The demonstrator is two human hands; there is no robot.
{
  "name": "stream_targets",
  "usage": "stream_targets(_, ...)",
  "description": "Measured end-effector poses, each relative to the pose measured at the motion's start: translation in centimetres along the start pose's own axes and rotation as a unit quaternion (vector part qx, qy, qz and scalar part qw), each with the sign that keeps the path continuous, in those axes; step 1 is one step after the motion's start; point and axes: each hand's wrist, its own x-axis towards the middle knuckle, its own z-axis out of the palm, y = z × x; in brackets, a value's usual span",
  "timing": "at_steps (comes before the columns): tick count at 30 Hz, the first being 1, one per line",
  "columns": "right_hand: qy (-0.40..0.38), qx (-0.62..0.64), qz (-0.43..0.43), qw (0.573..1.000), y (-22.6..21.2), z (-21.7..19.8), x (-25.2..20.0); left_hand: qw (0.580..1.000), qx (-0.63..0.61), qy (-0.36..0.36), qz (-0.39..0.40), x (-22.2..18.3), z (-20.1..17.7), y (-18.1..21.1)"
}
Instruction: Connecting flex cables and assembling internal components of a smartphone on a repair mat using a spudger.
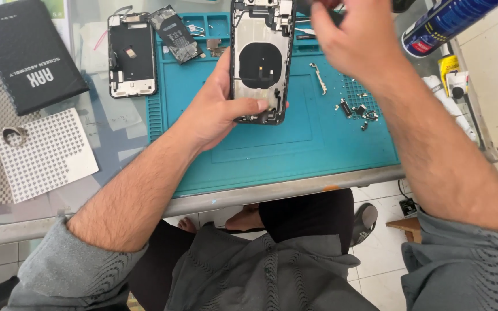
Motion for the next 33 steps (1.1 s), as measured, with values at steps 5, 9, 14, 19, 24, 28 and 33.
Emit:
stream_targets(5,-0.020,0.093,0.095,0.991,-4.4,-6.5,-6.2,0.999,0.014,-0.005,-0.038,-0.3,0.3,-0.5)
stream_targets(9,0.053,0.173,0.191,0.965,-4.0,-10.2,-14.3,0.997,0.055,-0.001,-0.052,-0.5,0.8,-1.3)
stream_targets(14,0.106,0.360,0.274,0.886,-2.3,-13.4,-24.4,0.995,0.059,0.006,-0.083,-0.8,2.7,-0.5)
stream_targets(19,0.299,0.186,0.232,0.907,-1.0,-9.5,-29.6,0.990,0.108,0.036,-0.084,-0.9,2.6,-0.8)
stream_targets(24,0.263,0.111,0.311,0.906,-1.5,-7.6,-29.7,0.989,0.105,0.041,-0.092,-1.1,2.6,-0.7)
stream_targets(28,0.266,0.144,0.417,0.857,-3.2,-7.3,-28.0,0.987,0.109,0.055,-0.101,-1.1,2.6,-0.7)
stream_targets(33,0.195,0.091,0.406,0.888,-3.6,-8.1,-26.8,0.987,0.106,0.056,-0.102,-1.1,2.5,-0.8)
